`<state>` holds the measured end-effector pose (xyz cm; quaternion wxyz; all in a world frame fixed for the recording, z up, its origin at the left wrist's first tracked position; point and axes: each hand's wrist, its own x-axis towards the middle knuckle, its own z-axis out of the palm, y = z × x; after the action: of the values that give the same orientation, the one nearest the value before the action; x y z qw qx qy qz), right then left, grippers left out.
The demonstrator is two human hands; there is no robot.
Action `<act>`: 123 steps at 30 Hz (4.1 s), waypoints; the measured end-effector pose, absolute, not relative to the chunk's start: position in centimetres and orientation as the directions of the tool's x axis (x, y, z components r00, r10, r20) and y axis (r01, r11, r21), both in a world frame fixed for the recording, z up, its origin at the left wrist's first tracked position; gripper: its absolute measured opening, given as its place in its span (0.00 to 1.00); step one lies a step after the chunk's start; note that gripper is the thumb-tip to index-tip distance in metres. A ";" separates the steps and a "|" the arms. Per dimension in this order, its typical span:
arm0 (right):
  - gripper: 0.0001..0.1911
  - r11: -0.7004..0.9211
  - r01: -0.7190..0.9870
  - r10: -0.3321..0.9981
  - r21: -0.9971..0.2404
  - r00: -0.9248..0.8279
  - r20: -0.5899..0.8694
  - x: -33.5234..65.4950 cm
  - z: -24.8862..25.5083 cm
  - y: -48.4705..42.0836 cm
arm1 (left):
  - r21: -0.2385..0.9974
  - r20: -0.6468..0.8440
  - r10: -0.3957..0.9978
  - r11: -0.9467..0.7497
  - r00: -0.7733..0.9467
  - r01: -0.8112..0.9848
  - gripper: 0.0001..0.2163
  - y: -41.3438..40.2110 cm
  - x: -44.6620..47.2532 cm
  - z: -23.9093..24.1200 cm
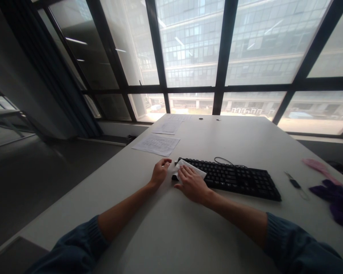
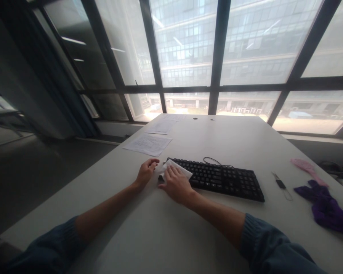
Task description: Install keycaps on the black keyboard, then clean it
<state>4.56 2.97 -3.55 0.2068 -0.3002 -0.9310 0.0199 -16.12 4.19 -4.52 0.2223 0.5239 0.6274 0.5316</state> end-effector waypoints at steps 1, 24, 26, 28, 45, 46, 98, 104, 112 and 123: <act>0.37 0.772 0.615 0.626 -0.163 -0.687 0.369 4.5 -3.6 3.0 | 0.899 0.279 0.895 -0.116 -0.349 0.422 0.15 4.2 -16.1 -4.6; 0.19 0.890 0.454 0.429 -0.044 -0.800 0.420 4.8 -2.6 2.5 | 0.897 0.290 0.889 -0.123 -0.355 0.425 0.15 4.2 -16.0 -4.6; 0.19 0.895 0.445 0.416 -0.031 -0.809 0.415 4.8 -2.7 2.5 | 0.895 0.291 0.891 -0.126 -0.349 0.427 0.15 4.2 -16.0 -4.7; 0.22 0.908 0.419 0.386 -0.006 -0.831 0.400 4.8 -2.9 2.7 | 0.893 0.295 0.892 -0.129 -0.344 0.431 0.15 4.2 -16.0 -4.7; 0.30 0.894 0.445 0.424 -0.049 -0.805 0.416 4.7 -3.2 2.7 | 0.886 0.292 0.897 -0.124 -0.331 0.447 0.15 4.2 -16.0 -4.7; 0.30 0.886 0.460 0.438 -0.050 -0.798 0.414 4.6 -3.3 2.8 | 0.885 0.293 0.897 -0.124 -0.330 0.448 0.15 4.2 -16.0 -4.7; 0.23 0.832 0.537 0.539 -0.140 -0.721 0.435 4.9 -2.9 2.9 | 0.599 0.512 0.859 -0.357 0.000 0.717 0.04 3.4 -15.4 -4.0; 0.21 0.817 0.560 0.559 -0.137 -0.711 0.427 4.8 -2.6 2.7 | 0.672 0.498 0.864 -0.326 -0.080 0.665 0.06 3.6 -15.8 -4.2; 0.19 0.813 0.570 0.558 -0.117 -0.705 0.438 4.8 -2.9 2.8 | 0.702 0.478 0.874 -0.319 -0.089 0.637 0.05 3.7 -15.8 -4.2; 0.22 0.808 0.576 0.569 -0.127 -0.705 0.424 4.8 -2.8 2.8 | 0.738 0.406 0.911 -0.282 -0.069 0.613 0.08 4.0 -16.2 -4.3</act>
<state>4.77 2.76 -2.77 0.2270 -0.3100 -0.9232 -0.0076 -16.21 3.97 -4.31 0.1656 0.6618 0.5757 0.4508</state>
